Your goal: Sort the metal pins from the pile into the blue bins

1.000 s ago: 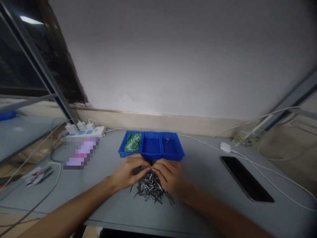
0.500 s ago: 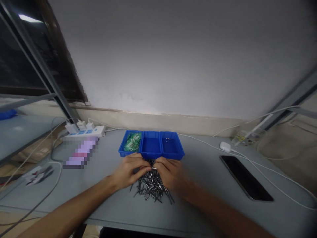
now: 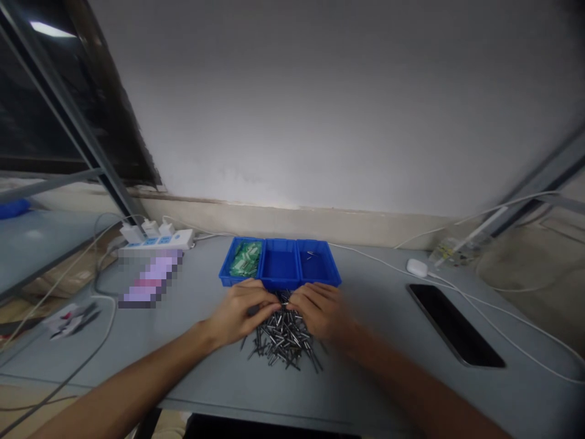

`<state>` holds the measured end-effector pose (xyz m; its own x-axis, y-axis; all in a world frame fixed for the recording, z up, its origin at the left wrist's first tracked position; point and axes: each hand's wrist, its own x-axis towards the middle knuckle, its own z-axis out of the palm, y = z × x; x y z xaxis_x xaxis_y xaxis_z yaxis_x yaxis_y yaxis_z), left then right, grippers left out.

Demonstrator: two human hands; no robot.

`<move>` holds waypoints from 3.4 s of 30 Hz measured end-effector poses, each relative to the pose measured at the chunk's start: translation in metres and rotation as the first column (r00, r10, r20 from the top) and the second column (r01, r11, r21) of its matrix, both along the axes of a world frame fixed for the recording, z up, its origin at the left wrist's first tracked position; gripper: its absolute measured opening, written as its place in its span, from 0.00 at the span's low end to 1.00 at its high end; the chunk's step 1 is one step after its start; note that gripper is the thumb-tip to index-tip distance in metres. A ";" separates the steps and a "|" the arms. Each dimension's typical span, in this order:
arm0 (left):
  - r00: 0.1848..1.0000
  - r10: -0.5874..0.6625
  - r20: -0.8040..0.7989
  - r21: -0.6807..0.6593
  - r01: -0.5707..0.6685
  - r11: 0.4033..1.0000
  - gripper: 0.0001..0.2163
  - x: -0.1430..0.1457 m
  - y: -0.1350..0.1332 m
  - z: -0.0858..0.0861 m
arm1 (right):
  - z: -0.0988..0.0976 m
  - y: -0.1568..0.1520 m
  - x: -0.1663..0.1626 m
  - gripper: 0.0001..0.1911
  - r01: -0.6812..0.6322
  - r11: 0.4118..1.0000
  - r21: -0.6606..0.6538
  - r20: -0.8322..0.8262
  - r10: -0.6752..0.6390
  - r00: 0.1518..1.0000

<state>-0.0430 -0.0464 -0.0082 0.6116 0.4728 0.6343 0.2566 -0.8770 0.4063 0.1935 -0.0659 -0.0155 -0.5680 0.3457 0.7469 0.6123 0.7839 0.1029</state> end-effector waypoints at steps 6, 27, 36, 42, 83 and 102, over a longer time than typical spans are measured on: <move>0.998 0.057 0.016 -0.056 -0.056 0.997 0.07 0.001 0.000 0.001 | 0.000 0.007 0.011 0.10 -0.063 0.994 0.089 -0.017 0.065 0.998; 0.870 0.079 -0.487 -0.173 -0.184 0.968 0.06 0.004 -0.002 -0.001 | -0.001 0.014 0.022 0.13 0.032 0.998 -0.055 0.102 -0.026 0.994; 0.958 0.062 -0.280 -0.313 -0.152 0.938 0.04 0.001 0.000 -0.011 | -0.009 0.004 0.001 0.13 -0.083 0.992 -0.096 0.179 0.099 0.979; 0.987 0.058 -0.152 -0.149 -0.081 0.986 0.05 0.001 0.000 -0.006 | -0.007 0.001 0.002 0.14 -0.097 0.984 -0.149 0.123 0.116 0.986; 0.997 -0.028 -0.067 0.020 0.030 0.999 0.06 0.001 0.000 0.005 | -0.006 -0.004 -0.005 0.11 -0.032 0.992 -0.124 -0.002 0.032 0.999; 0.996 -0.011 -0.089 0.036 0.015 0.999 0.06 -0.001 0.002 0.005 | -0.005 -0.002 -0.003 0.10 -0.015 0.990 -0.138 0.030 0.019 0.999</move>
